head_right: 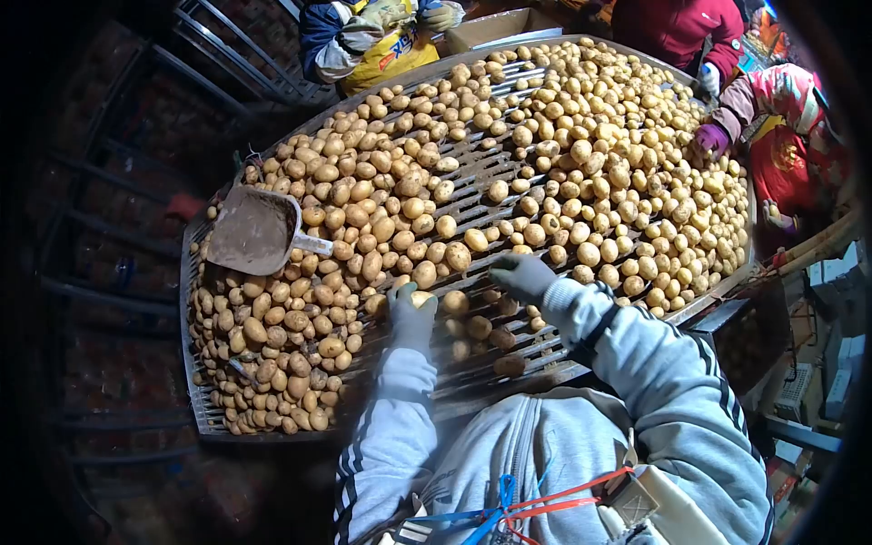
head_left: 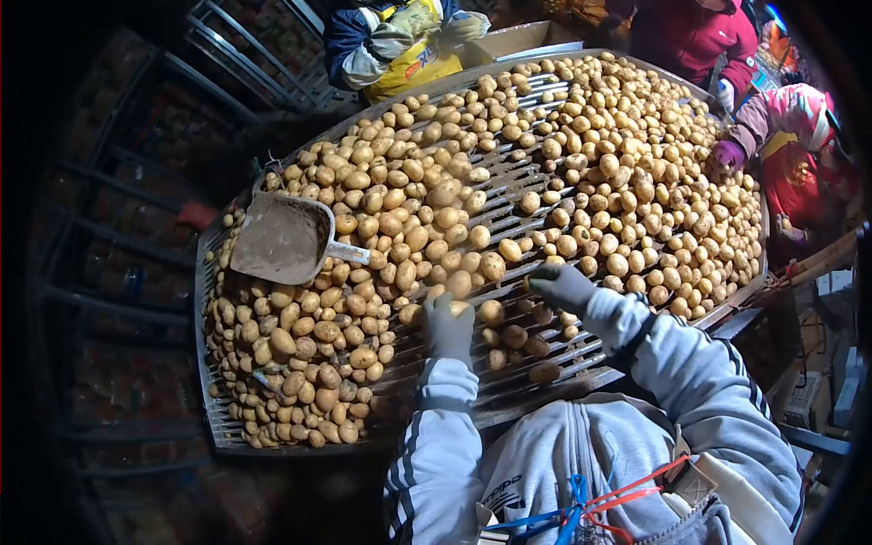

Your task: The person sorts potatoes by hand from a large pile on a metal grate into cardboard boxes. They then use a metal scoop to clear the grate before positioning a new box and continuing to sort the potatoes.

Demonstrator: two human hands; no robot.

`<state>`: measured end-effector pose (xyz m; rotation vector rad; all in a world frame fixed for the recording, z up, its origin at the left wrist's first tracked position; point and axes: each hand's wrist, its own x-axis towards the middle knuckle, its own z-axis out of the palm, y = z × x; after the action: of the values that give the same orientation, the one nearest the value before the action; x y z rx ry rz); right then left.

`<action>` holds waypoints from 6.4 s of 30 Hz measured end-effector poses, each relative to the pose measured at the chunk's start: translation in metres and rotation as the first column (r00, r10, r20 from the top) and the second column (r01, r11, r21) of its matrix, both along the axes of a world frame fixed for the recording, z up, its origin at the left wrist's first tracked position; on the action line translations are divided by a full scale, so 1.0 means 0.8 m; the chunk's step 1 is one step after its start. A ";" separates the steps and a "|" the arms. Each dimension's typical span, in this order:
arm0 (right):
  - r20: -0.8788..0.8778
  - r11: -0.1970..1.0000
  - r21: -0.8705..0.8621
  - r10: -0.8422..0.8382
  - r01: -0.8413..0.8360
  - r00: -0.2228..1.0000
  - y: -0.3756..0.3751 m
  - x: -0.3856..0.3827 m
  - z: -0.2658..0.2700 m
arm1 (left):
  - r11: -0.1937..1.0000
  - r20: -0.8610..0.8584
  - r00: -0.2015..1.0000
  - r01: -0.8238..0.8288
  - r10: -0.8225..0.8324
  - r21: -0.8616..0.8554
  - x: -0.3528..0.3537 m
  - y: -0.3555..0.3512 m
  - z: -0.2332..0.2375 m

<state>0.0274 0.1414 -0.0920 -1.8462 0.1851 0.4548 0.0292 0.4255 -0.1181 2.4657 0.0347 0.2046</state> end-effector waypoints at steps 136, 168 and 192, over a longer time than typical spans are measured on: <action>0.006 0.920 -0.381 0.101 -0.091 0.995 -0.112 -0.054 0.014 | 0.762 -0.486 0.856 -0.196 -0.174 -0.617 -0.080 0.001 0.050; -0.443 0.597 0.664 -0.170 0.449 0.880 -0.093 -0.167 0.035 | 0.638 -0.427 0.554 0.269 -0.715 -0.721 -0.068 -0.191 0.080; 0.338 0.989 0.144 -0.082 0.035 0.937 -0.206 -0.243 -0.002 | 0.777 -0.691 0.477 0.597 -0.543 -0.199 -0.027 -0.245 0.043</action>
<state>-0.1671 -0.0233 -0.0937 -1.7493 -0.0290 0.0945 0.0076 0.2299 -0.0838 2.3039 -0.4758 -1.0983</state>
